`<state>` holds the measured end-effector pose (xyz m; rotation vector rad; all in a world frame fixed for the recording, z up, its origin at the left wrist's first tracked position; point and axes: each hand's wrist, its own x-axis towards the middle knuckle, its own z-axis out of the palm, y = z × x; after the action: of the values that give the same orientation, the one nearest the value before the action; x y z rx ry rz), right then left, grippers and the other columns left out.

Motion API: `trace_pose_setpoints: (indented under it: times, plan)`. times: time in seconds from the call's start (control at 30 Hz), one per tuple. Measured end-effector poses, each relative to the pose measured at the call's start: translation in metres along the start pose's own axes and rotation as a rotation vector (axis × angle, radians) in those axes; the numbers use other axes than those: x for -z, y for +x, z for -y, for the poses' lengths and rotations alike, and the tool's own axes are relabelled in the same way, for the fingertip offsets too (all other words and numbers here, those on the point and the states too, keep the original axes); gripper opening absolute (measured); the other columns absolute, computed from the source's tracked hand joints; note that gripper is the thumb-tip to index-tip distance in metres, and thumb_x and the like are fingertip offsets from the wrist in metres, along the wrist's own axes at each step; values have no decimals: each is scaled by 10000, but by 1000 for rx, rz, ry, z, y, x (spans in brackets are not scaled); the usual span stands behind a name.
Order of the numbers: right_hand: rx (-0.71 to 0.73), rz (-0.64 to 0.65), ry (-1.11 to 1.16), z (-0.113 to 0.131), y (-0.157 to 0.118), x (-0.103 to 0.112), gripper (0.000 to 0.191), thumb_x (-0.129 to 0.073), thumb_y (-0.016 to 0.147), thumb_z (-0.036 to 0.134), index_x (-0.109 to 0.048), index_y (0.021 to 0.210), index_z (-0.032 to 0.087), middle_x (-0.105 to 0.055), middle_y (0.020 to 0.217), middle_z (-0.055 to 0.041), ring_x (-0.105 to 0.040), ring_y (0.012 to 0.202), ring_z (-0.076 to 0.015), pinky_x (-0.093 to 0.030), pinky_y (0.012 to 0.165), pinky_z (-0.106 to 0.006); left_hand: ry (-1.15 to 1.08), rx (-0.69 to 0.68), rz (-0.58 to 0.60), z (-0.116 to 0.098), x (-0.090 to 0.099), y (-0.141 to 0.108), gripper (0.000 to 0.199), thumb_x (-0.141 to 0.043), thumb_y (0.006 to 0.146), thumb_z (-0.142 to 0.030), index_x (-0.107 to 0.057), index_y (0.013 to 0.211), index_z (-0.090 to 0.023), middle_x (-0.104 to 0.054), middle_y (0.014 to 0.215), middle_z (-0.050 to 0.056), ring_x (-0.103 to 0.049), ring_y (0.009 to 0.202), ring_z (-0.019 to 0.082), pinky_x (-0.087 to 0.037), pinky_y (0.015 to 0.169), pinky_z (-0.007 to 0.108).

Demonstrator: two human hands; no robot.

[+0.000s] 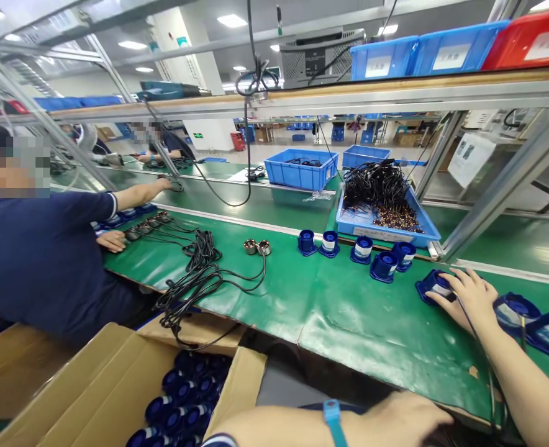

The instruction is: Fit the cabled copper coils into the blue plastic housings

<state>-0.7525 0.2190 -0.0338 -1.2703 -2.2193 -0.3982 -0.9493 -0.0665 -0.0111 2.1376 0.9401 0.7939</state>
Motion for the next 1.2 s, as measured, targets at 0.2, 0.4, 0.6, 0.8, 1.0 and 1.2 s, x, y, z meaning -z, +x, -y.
trace_pose_setpoints:
  times: [0.2, 0.4, 0.6, 0.8, 1.0, 1.2]
  plan:
    - [-3, 32, 12, -9, -2, -4, 539, -549, 857, 564, -597, 1213, 163, -579, 1354, -205, -398, 1398, -356, -324, 1082, -503, 521, 469, -851, 66, 131, -119, 430, -517, 984, -300, -485, 1392, -169, -523, 1421, 191, -485, 1361, 299, -432, 1150, 543]
    - [199, 74, 108, -49, 6, 7, 467, -448, 798, 370, -615, 1142, 101, -587, 1318, -276, -575, 1257, -375, -479, 1024, -469, 942, 790, -939, 143, 219, -188, 498, -557, 955, -385, -551, 1328, -54, -469, 1469, 272, -418, 1400, 417, -419, 1118, 620]
    - [-112, -66, 136, -29, 12, 44, 367, -407, 787, 375, -645, 1006, 202, -701, 1172, -180, -676, 1086, -384, -544, 967, -542, 1072, 706, -958, 147, 211, -190, 337, -384, 1033, -259, -696, 1070, -137, -702, 1071, 135, -653, 1040, 280, -480, 1050, 546]
    - [28, 25, 459, 120, 1, 48, 374, -501, 905, 488, -667, 1116, 228, -720, 1165, -105, -697, 1074, -296, -589, 951, -479, 1040, 510, -853, 113, 194, -158, 362, -350, 1053, -235, -690, 1133, -139, -735, 869, 88, -698, 762, 225, -555, 695, 369]
    - [163, 464, 835, 271, 11, -4, 617, -577, 899, 403, -467, 1473, 204, -472, 1524, -159, -472, 1402, -298, -453, 1138, -547, 731, 499, -658, 54, 179, -104, 323, -351, 1008, -172, -654, 1119, -151, -737, 883, 106, -715, 719, 244, -565, 618, 341]
    - [195, 503, 1084, 349, 34, -18, 929, -854, 718, 465, -430, 1511, 232, -368, 1587, -183, -377, 1457, -350, -363, 1181, -576, 422, 511, -194, 8, 153, -90, 212, -497, 934, -227, -643, 1078, -172, -721, 945, 123, -715, 853, 315, -573, 735, 397]
